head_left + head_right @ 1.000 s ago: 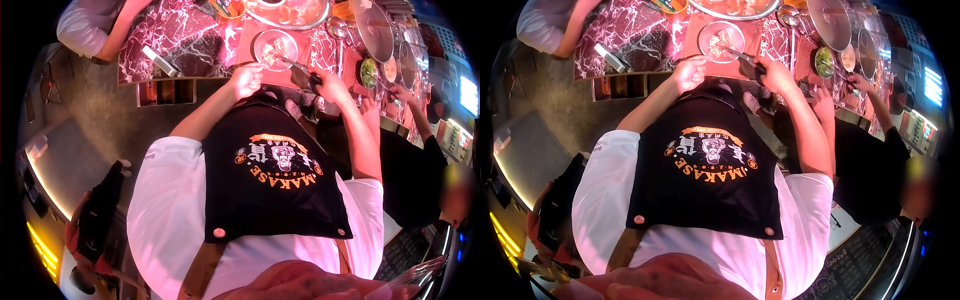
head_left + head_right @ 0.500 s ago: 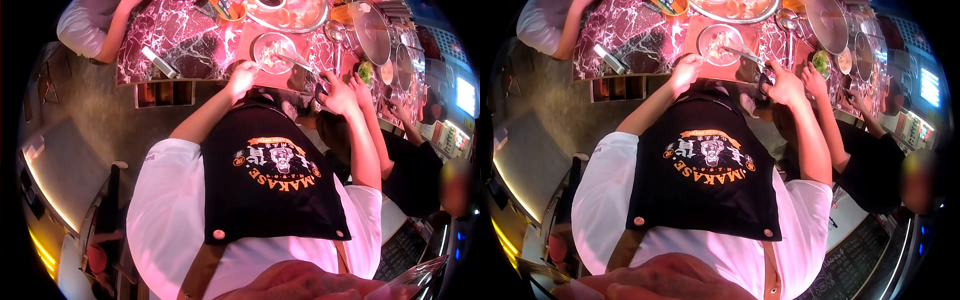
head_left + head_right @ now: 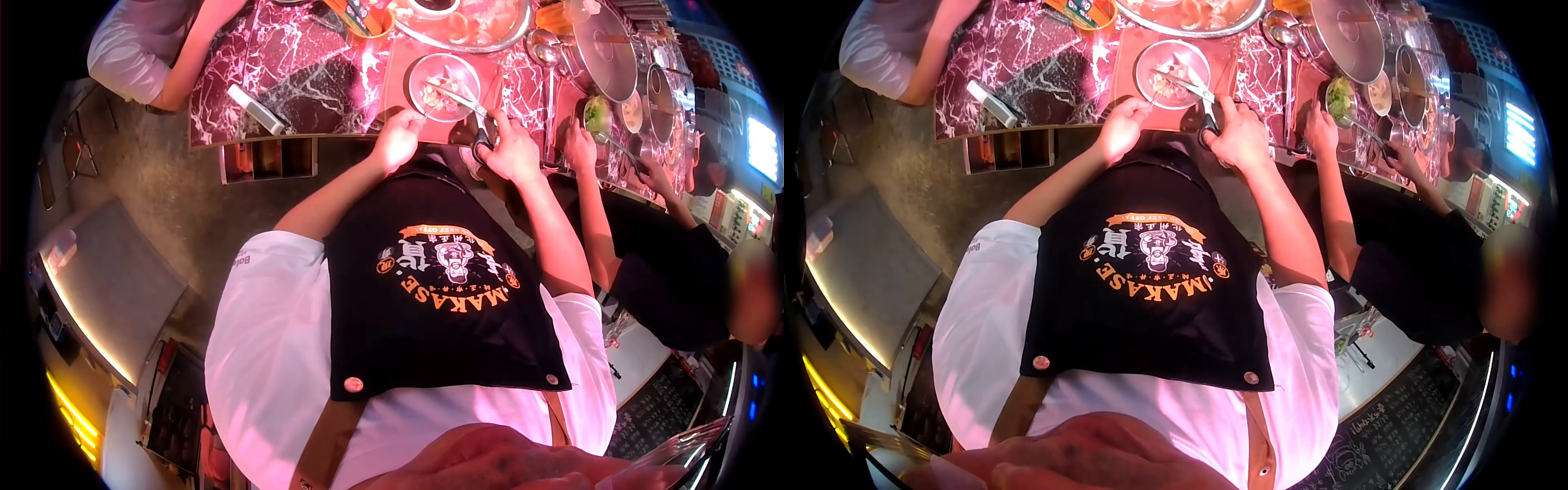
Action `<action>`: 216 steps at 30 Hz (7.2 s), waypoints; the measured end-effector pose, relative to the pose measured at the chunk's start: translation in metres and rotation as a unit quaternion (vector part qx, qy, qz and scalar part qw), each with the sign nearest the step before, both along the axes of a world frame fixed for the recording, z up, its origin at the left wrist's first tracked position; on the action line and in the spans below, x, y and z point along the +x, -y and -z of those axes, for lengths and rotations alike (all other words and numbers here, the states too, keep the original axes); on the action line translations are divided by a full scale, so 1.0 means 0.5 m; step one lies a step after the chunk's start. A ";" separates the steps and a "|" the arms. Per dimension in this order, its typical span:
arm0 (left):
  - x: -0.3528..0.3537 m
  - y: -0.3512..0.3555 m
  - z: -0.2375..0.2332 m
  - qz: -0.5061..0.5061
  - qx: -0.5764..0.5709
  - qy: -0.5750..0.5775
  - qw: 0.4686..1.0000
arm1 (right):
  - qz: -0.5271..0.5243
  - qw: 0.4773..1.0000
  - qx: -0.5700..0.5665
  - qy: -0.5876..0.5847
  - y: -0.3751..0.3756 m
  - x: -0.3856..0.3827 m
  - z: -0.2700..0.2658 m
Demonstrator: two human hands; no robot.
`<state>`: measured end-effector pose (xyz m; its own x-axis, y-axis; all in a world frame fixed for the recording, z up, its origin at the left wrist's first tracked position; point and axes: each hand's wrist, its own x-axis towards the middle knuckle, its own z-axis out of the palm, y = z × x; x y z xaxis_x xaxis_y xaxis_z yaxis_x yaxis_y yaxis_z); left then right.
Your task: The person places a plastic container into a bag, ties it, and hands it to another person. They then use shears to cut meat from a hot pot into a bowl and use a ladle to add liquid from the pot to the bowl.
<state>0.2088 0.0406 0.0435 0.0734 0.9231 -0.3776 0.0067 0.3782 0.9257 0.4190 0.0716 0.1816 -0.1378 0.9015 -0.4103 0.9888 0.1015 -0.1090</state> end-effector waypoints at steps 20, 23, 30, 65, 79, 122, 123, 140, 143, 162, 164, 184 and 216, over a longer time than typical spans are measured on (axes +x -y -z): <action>-0.009 -0.014 0.029 0.001 0.054 -0.067 0.996 | 0.024 0.986 -0.019 -0.166 0.021 0.112 0.019; -0.011 -0.009 0.011 0.013 0.074 -0.083 0.994 | 0.061 0.987 -0.090 -0.117 0.005 0.090 -0.028; -0.010 -0.001 0.012 0.044 0.136 -0.167 0.975 | 0.069 0.988 -0.104 -0.089 -0.013 0.061 -0.025; -0.011 0.000 -0.005 -0.026 -0.060 0.065 0.996 | 0.039 0.995 -0.024 -0.086 0.023 0.048 0.053; -0.100 -0.099 -0.068 0.159 0.293 -0.294 0.896 | -0.111 0.986 0.124 -0.032 0.063 0.050 -0.032; -0.017 -0.143 0.032 -0.067 -0.035 0.083 0.994 | 0.135 0.905 0.087 -0.395 -0.296 0.051 0.149; -0.016 -0.143 0.033 -0.088 -0.024 0.118 0.989 | 0.050 0.903 0.171 -0.391 -0.327 0.019 0.156; 0.003 -0.198 0.007 -0.191 0.003 0.077 0.979 | 0.229 0.850 -0.313 -0.357 -0.571 -0.082 0.170; 0.006 -0.203 0.012 -0.199 0.006 0.081 0.977 | 0.245 0.821 -0.326 -0.400 -0.564 -0.039 0.135; 0.053 -0.339 -0.021 -0.180 -0.017 0.124 0.976 | 0.232 0.811 -0.180 -0.507 -0.260 0.106 0.007; 0.059 -0.331 -0.037 -0.153 -0.036 0.131 0.979 | 0.187 0.846 -0.108 -0.487 -0.227 0.118 0.032; 0.044 -0.177 -0.088 -0.074 -0.066 0.162 0.982 | 0.106 0.860 0.498 0.033 -0.210 0.308 0.255; 0.243 -0.197 0.083 -0.038 0.180 -0.500 0.846 | 0.424 0.509 0.178 -0.727 -1.531 0.482 -0.098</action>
